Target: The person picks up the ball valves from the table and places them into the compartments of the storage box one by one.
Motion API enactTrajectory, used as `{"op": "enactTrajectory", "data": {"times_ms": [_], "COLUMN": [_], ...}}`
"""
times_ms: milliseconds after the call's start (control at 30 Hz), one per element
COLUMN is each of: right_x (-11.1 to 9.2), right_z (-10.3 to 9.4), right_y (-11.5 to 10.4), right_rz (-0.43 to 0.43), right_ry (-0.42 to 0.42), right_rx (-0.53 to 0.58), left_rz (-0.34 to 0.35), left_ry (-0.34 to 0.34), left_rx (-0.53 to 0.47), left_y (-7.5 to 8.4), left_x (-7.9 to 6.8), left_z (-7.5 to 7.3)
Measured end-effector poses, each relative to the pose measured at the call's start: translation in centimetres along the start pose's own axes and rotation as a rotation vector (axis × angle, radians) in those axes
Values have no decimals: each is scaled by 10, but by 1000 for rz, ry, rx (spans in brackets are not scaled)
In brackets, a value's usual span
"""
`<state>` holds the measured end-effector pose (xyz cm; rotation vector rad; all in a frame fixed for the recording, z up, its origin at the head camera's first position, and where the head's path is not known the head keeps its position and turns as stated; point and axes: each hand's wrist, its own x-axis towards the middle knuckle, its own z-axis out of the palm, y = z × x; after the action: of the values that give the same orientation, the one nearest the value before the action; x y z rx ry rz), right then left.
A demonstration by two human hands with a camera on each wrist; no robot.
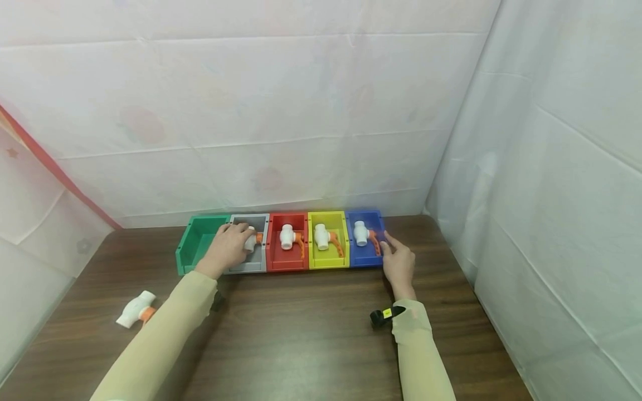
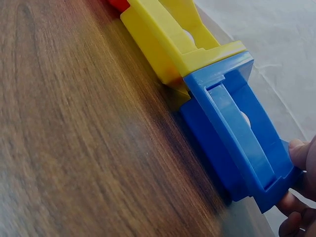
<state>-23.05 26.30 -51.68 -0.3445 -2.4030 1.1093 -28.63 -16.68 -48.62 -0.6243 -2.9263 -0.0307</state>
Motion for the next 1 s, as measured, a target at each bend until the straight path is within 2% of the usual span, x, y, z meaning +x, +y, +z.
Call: {"op": "enactTrajectory", "data": {"times_ms": [233,367,567,767,900,1000], "right_x": [-1,-1,-1,0,0,-1], "right_z": [-1,-2,-1,0,0,0], "right_y": [-1,-2,-2,1,1,1], "right_rz": [8,6,-5,-9,-16,-11], "right_ry": [-14,-13,-2,6,-1,-6], "right_rx": [-8,-9,4,-3,1,-1], "left_rz": [-7,-13,-17,-21,-27,-42], "left_ry": [22,60,115,168,207,211], "left_rx": [-79,-146,-196,-264,-254,-233], "left_y": [2,3,-3,-16,-29,-39], "left_x": [-7,-11,-22,-42,-61,-78], "left_z": [-9,-16,-27,-38,-45,-50]}}
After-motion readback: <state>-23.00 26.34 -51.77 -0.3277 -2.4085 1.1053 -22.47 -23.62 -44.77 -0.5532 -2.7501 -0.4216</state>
